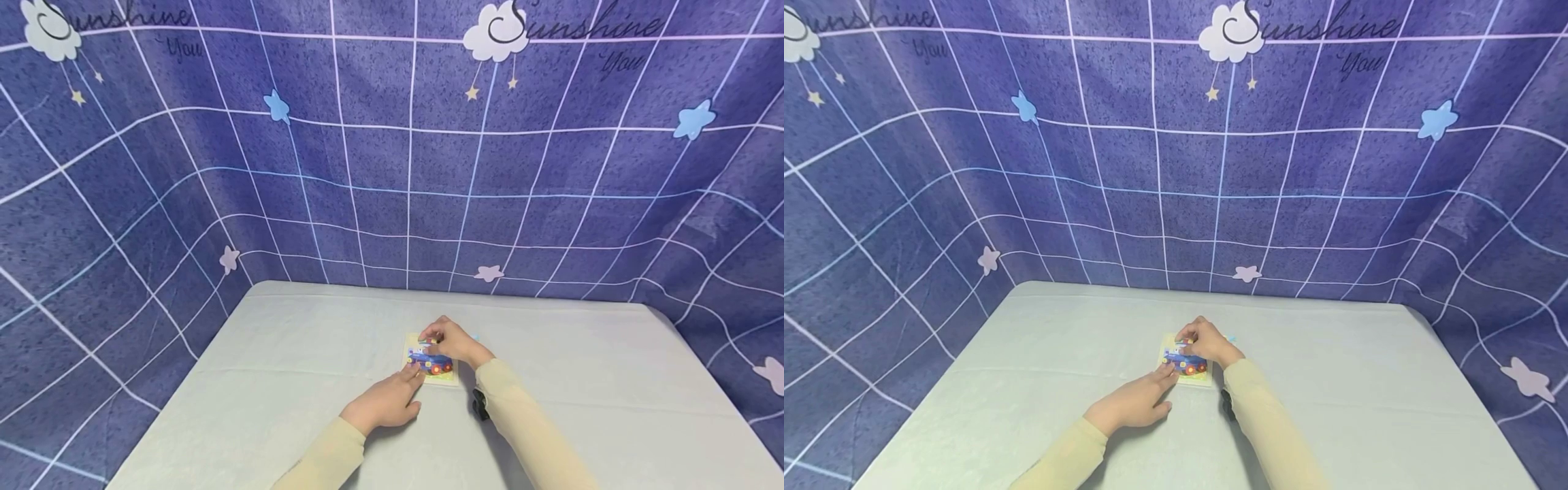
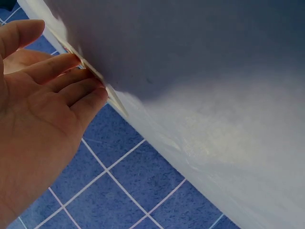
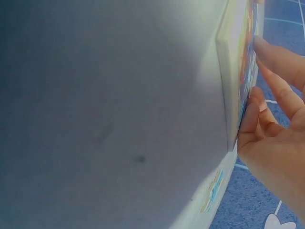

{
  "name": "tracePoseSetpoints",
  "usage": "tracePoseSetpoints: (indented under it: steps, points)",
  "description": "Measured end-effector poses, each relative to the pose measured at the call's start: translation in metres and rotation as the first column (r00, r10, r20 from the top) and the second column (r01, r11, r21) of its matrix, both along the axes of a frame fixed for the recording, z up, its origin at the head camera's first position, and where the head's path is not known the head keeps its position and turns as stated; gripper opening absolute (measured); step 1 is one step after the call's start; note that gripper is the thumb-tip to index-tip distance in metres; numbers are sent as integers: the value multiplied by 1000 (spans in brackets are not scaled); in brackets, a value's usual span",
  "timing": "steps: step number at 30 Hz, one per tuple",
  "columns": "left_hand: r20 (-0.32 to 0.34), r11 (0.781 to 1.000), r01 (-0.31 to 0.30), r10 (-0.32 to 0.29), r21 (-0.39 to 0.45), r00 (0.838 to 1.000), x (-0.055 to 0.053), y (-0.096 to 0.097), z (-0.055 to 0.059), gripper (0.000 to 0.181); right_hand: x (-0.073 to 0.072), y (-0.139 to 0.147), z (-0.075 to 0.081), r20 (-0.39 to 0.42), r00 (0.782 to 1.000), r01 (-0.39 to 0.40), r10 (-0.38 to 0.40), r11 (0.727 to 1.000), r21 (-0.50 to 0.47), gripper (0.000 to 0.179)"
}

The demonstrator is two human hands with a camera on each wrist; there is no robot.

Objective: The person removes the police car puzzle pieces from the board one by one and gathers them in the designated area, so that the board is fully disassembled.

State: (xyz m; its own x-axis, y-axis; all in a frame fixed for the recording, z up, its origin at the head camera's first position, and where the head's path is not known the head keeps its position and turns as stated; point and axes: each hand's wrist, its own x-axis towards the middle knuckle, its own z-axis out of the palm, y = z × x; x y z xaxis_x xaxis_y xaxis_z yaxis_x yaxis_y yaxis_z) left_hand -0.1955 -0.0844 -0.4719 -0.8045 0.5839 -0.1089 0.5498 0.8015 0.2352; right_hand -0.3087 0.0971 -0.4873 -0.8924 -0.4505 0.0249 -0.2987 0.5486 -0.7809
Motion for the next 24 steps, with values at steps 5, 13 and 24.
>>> tracePoseSetpoints:
  steps: [5,13,24]
  points:
    - [-1,1000,6,-6,5,1000,1,0,2,55,-1,0,-1,-33,999,-11,11,1000,5,22]
    - [7,1000,4,-4,2,1000,3,0,4,55,-1,3,-2,-31,999,-15,15,1000,-14,30]
    - [1,1000,-12,12,-4,1000,1,0,0,56,-1,11,0,-55,998,-5,0,995,-102,29]
